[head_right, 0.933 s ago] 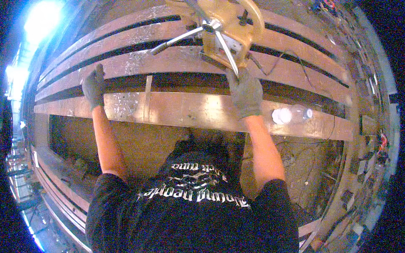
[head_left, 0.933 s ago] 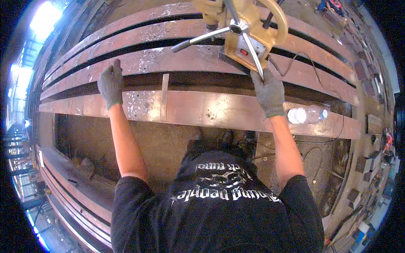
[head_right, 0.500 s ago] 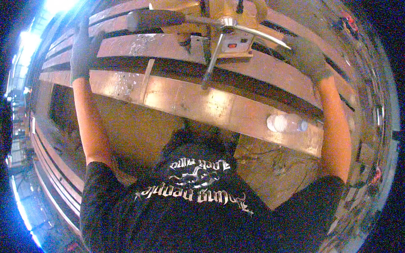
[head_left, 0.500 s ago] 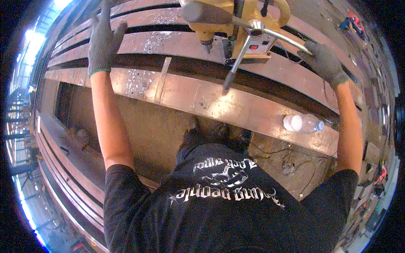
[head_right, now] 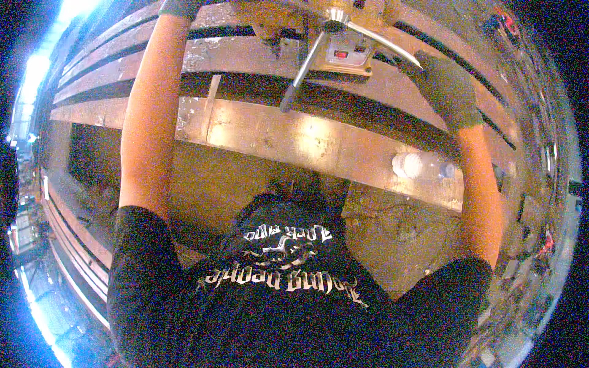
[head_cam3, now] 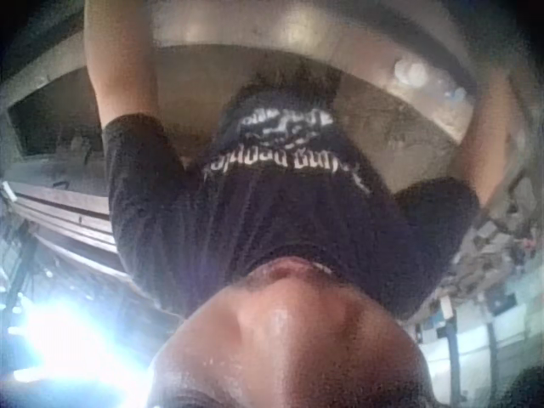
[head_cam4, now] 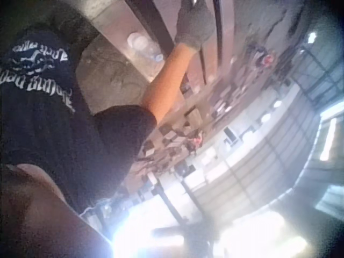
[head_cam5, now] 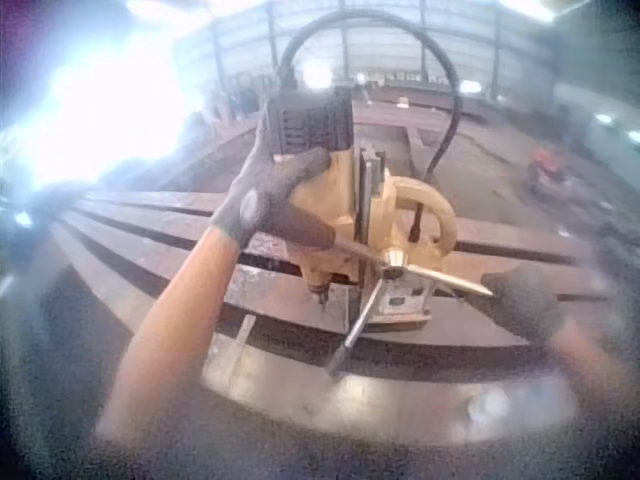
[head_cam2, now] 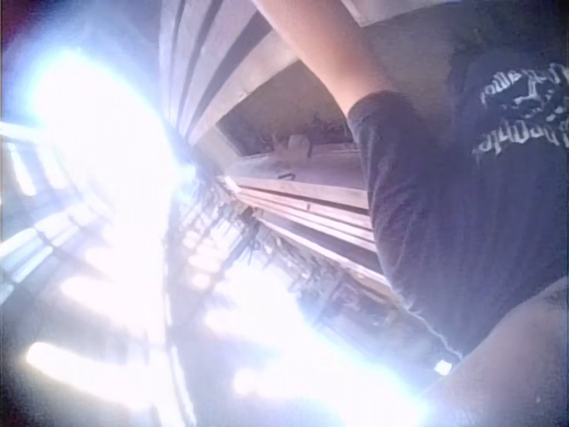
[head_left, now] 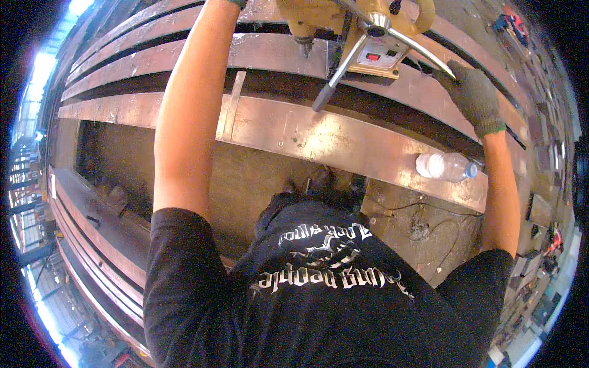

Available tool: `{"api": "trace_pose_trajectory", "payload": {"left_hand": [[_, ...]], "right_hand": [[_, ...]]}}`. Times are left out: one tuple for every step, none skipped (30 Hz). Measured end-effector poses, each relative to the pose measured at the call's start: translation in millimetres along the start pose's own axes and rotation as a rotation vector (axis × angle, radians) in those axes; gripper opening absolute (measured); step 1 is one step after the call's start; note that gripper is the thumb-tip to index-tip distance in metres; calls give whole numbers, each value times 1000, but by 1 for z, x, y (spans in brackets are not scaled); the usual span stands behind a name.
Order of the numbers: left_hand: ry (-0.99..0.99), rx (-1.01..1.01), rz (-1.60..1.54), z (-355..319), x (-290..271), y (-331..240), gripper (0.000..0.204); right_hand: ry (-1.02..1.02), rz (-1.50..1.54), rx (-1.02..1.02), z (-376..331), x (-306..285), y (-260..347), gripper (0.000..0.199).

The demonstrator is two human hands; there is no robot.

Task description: The person uses a handheld drill press to drill holes into long metal beams. They repeatedly apply liquid from a white bottle onto the drilling area, then reposition the drill and continue drilling along the beam.

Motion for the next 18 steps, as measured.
{"api": "trace_pose_trajectory", "payload": {"left_hand": [[33, -4, -92, 9, 7, 1, 95], [68, -9, -182, 14, 11, 1, 98], [35, 105, -62, 9, 6, -10, 85], [38, -80, -414, 18, 9, 3, 81], [42, -284, -755, 19, 15, 16, 76], [41, -495, -1090, 13, 26, 26, 72], [29, -449, -1057, 15, 23, 21, 69], [18, -405, -1020, 15, 19, 14, 66], [4, -352, -992, 18, 16, 7, 63], [-2, -340, -1003, 16, 13, 4, 63], [-9, -327, -1014, 16, 11, 2, 63], [-16, -314, -1027, 16, 9, 0, 63], [-14, -338, -1001, 13, 8, 3, 63], [-16, -355, -981, 12, 6, 4, 64], [-18, -372, -962, 11, 5, 6, 64], [-3, -343, -1004, 12, 8, 5, 66], [10, -318, -1036, 13, 13, 8, 67], [28, -305, -1037, 10, 12, 10, 68]], "right_hand": [[-17, -1, 29, -8, -4, 2, 39], [2, -37, 35, -9, -5, -1, 40], [22, -71, 38, -6, -6, -7, 40], [29, -99, 40, -2, -11, -11, 41], [61, -168, -41, 6, -22, -3, 41], [4, -212, -79, 13, -35, -2, 40], [-48, -261, -100, 14, -45, -9, 39], [-102, -308, -123, 14, -46, -19, 38], [-103, -261, -72, 11, -37, -48, 37], [-102, -258, -77, 13, -43, -47, 38], [-101, -256, -82, 16, -53, -47, 38], [-99, -254, -85, 18, -63, -46, 39], [17, -447, 59, 25, -68, -32, 37], [-205, -462, 75, 17, -84, -23, 39], [-428, -474, 91, 3, -89, -12, 40], [-651, -484, 111, -19, -90, 1, 42], [-858, -394, 208, -37, -86, 23, 46], [-925, -142, 291, -38, -70, 55, 50]]}}
Point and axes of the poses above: each hand's wrist, its own z-axis towards the middle knuckle, its own x-axis out of the palm, y = z × x, the point moved 9 cm from there along z, towards the middle knuckle, and after that the axes turned 5 degrees about -z, right-handed, at the moved point
